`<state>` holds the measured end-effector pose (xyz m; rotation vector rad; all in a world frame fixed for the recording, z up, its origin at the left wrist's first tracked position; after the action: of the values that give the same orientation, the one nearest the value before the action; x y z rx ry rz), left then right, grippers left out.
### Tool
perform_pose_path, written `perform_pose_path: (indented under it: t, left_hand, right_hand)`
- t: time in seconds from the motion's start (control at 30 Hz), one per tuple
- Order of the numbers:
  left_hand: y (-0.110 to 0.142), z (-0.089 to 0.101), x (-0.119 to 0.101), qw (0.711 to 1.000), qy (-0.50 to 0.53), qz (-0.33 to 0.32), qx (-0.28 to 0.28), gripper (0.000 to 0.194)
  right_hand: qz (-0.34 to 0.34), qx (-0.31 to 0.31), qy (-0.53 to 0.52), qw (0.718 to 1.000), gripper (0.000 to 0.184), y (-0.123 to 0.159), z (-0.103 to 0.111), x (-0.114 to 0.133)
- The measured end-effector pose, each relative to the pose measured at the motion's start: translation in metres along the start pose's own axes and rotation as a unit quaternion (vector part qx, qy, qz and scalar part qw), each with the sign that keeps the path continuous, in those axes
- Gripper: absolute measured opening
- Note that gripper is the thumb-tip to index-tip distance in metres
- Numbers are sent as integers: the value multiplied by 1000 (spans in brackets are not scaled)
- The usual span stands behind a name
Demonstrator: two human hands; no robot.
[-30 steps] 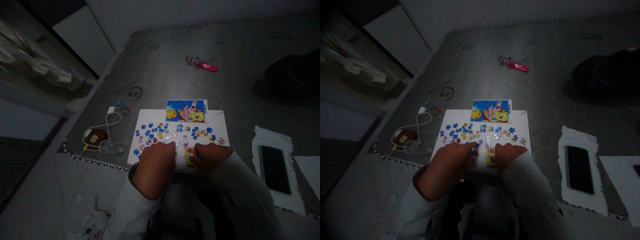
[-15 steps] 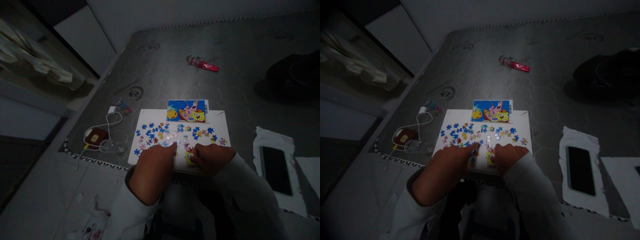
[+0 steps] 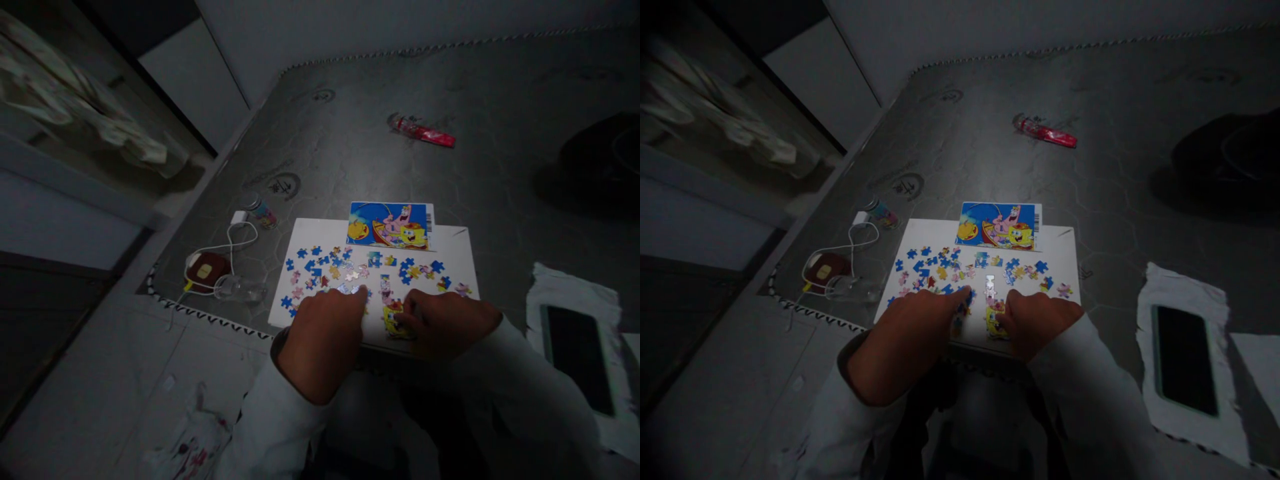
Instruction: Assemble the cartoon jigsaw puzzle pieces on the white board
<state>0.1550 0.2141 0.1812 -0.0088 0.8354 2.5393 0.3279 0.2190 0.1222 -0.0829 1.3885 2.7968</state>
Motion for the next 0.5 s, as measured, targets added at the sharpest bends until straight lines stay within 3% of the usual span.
perform_pose_path:
  t: [0.13, 0.3, 0.5]
  left_hand:
    - [4, 2, 15, 999, -9, 22, -27, 66]
    - [9, 7, 33, 998, -5, 57, -39, 58]
    - [12, 7, 37, 997, 15, 65, -38, 55]
  right_hand:
    - [-3, 4, -1, 1000, 39, -1, 0, -1]
    - [2, -18, -12, 1000, 37, -5, -1, -4]
    - [-7, -44, -13, 999, 32, -1, -1, -5]
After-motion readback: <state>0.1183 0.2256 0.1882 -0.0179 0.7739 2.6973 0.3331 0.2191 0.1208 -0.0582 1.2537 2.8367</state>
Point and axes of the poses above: each hand's wrist, its own y-axis away from the middle knuckle, its own z-axis out of the back of the hand, x = y × z, the point moved 6 cm from there along -y, towards the middle knuckle, and after that the axes turned 8 degrees about -z, right-handed, at the moved point
